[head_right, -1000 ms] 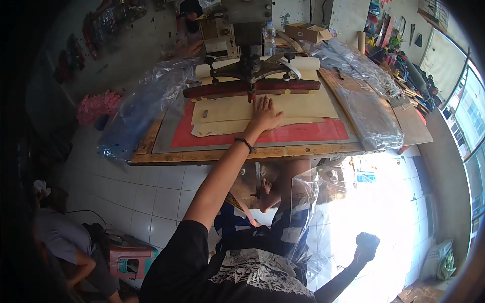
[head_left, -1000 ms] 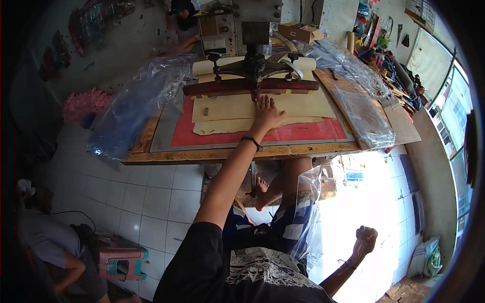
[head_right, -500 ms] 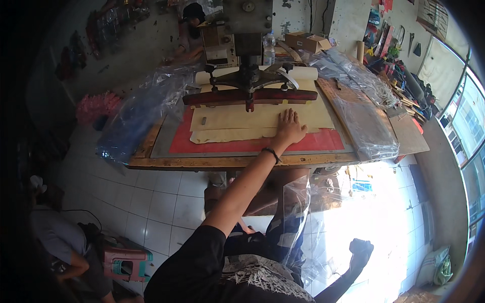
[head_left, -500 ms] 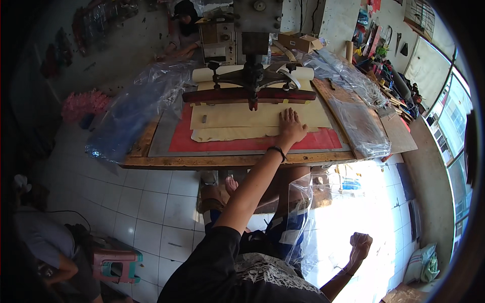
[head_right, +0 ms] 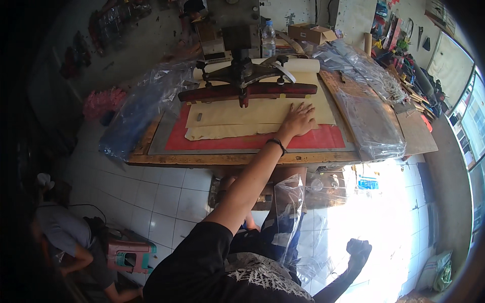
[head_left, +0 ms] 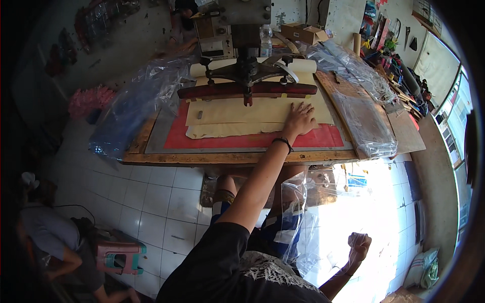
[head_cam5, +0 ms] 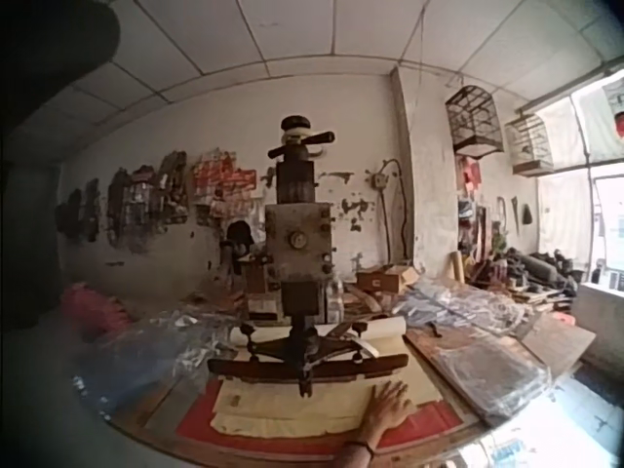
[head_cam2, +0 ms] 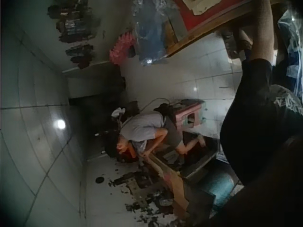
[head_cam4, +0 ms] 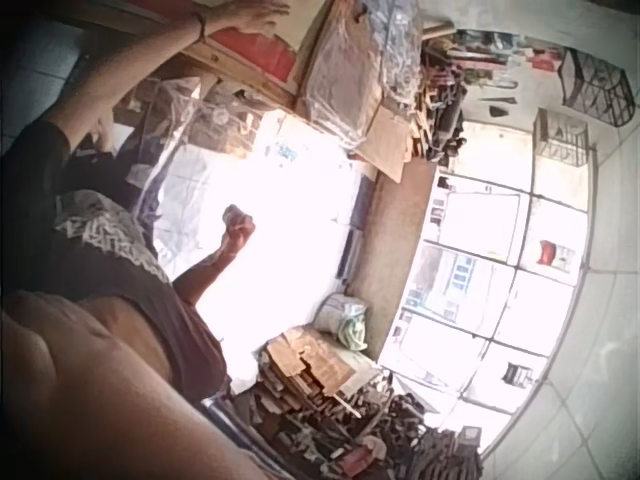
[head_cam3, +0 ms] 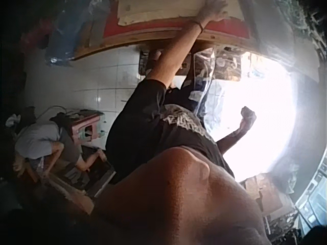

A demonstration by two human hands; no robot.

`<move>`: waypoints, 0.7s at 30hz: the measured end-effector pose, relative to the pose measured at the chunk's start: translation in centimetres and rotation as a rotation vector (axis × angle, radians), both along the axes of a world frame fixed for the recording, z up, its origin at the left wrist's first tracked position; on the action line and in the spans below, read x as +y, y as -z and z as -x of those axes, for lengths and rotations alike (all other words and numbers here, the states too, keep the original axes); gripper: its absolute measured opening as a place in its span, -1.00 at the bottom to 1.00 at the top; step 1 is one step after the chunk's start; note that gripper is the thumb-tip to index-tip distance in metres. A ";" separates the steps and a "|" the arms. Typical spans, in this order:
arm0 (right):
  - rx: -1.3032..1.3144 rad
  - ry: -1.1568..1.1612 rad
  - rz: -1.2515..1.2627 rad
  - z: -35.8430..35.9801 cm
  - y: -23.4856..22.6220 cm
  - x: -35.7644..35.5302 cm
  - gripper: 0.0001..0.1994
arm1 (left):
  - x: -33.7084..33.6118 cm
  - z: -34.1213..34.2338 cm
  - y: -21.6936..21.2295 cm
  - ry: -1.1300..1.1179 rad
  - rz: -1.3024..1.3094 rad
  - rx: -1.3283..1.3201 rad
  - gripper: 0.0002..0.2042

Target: The person handles clear plastic sheets at a workbench, aligns them on the bed of a heat press machine, and folds them. They point at the machine's control panel and sort through a stack of plastic bags.

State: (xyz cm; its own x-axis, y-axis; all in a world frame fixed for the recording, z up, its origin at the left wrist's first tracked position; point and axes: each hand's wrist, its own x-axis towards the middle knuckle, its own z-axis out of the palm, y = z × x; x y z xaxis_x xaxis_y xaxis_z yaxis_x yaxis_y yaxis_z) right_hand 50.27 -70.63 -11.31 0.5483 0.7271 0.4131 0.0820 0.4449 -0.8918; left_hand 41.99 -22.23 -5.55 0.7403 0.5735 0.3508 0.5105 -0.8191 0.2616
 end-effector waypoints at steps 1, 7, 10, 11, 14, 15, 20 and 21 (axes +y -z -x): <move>0.011 -0.004 0.004 -0.4 0.1 0.1 -0.42 | 0.0 0.1 0.0 -0.004 0.004 0.011 -0.44; 0.026 -0.165 -0.044 -1.8 0.2 1.0 -0.39 | -0.2 0.1 -0.4 0.108 0.066 -0.031 -0.49; 0.072 -0.200 -0.080 -1.9 0.5 1.5 -0.43 | -0.3 0.1 -0.1 -0.037 -0.002 -0.084 -0.43; 0.074 -0.206 -0.087 -2.2 0.8 1.7 -0.43 | -0.2 0.3 0.1 -0.060 -0.002 -0.082 -0.40; 0.091 -0.290 -0.142 -3.1 1.6 2.1 -0.50 | -0.5 0.2 -0.2 -0.079 0.009 -0.052 -0.35; 0.137 -0.277 -0.175 -3.0 1.9 2.4 -0.53 | -0.6 0.0 -0.2 -0.082 0.022 -0.025 -0.33; 0.300 -0.069 -0.125 -3.1 4.0 4.3 -0.58 | -0.5 0.0 -0.5 0.044 0.039 -0.014 -0.46; 0.362 -0.189 -0.253 -2.7 3.0 5.4 -0.61 | -0.6 0.1 -0.6 0.116 0.081 -0.009 -0.51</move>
